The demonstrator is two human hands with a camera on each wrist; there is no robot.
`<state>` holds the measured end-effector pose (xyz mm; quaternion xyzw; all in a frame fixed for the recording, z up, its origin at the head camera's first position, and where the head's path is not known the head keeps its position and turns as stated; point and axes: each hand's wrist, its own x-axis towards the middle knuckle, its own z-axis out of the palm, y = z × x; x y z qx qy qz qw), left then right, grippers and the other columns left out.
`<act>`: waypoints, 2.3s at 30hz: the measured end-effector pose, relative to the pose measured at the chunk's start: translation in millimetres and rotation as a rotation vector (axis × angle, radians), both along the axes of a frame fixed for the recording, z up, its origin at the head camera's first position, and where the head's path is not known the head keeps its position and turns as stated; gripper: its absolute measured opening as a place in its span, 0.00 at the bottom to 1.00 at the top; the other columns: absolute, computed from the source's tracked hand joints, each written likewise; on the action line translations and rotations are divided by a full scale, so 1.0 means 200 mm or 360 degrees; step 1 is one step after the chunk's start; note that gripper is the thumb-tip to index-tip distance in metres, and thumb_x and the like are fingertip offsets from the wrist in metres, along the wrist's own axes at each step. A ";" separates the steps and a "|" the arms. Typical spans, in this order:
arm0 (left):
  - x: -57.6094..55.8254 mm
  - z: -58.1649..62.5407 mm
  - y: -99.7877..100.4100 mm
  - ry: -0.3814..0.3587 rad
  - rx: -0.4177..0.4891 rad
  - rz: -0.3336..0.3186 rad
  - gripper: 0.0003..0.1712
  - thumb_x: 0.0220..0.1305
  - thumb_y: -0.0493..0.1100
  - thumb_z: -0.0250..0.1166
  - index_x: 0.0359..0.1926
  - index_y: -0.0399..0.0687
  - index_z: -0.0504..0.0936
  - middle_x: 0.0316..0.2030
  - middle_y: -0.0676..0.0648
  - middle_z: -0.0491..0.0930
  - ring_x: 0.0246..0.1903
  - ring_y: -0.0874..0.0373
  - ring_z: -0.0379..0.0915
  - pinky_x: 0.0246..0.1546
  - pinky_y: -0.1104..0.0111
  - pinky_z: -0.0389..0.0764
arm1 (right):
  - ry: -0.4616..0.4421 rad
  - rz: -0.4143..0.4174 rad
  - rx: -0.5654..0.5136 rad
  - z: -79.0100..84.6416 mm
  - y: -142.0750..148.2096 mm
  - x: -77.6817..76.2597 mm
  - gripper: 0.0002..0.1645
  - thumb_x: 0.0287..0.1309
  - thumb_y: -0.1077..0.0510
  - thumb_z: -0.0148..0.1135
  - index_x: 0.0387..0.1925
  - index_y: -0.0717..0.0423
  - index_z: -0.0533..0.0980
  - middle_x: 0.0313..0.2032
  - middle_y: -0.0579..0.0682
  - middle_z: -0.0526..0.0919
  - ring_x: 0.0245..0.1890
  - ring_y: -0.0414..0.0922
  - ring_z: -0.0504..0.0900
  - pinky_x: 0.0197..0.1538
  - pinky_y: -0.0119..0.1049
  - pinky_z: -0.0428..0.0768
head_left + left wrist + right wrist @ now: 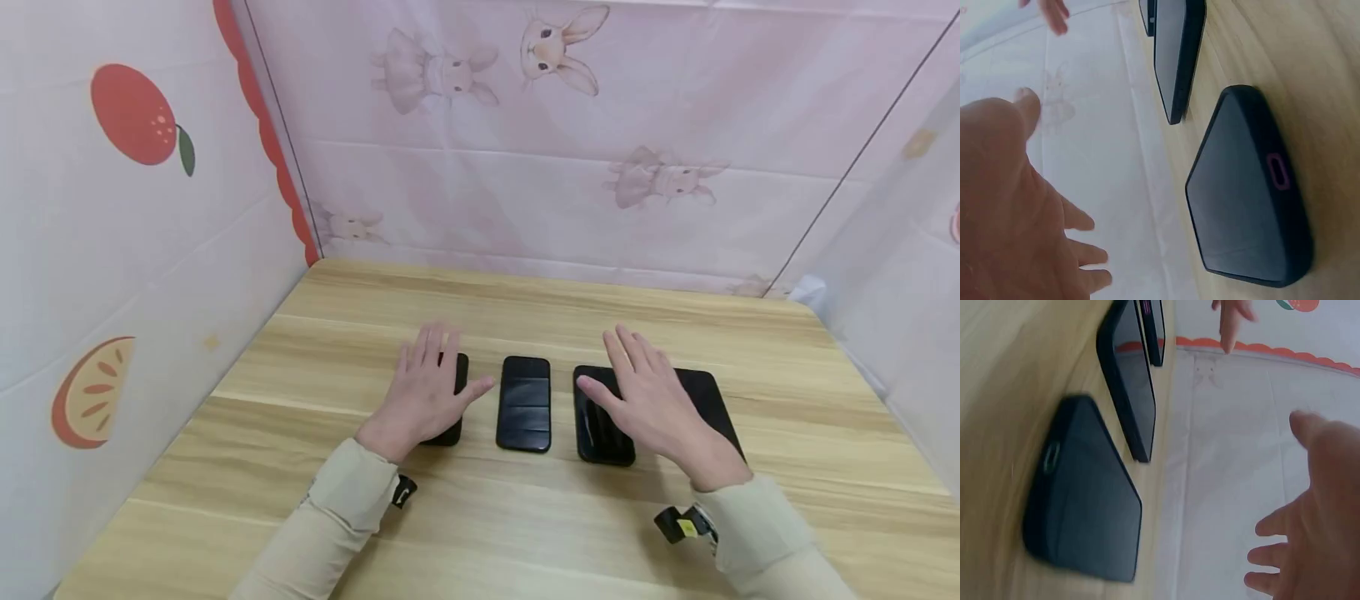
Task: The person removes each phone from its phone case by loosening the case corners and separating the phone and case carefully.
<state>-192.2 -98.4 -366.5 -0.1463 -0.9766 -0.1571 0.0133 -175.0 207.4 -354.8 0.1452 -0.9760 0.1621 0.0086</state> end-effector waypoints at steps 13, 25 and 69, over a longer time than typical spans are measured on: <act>-0.03 -0.08 -0.09 -0.0217 0.0250 0.0288 0.45 0.75 0.62 0.48 0.71 0.26 0.56 0.69 0.25 0.59 0.70 0.33 0.54 0.70 0.45 0.62 | -0.0035 0.0114 -0.0303 -0.07 -0.35 -0.11 0.40 0.74 0.39 0.47 0.71 0.66 0.59 0.72 0.64 0.59 0.73 0.62 0.57 0.70 0.60 0.65; -0.02 -0.12 -0.14 -0.0326 0.0263 0.0447 0.36 0.75 0.55 0.51 0.63 0.23 0.65 0.61 0.24 0.68 0.59 0.34 0.64 0.59 0.46 0.71 | -0.0295 0.0132 -0.0517 -0.12 -0.70 -0.21 0.29 0.71 0.52 0.53 0.64 0.68 0.69 0.46 0.61 0.82 0.38 0.49 0.83 0.42 0.42 0.83; -0.11 -0.18 -0.24 -0.0538 0.1007 0.0530 0.25 0.71 0.48 0.60 0.61 0.38 0.74 0.54 0.35 0.80 0.51 0.47 0.76 0.54 0.56 0.76 | -0.0757 0.0096 -0.0956 -0.26 -0.95 -0.16 0.13 0.64 0.70 0.49 0.50 0.68 0.68 0.15 0.55 0.81 0.11 0.45 0.82 0.19 0.38 0.83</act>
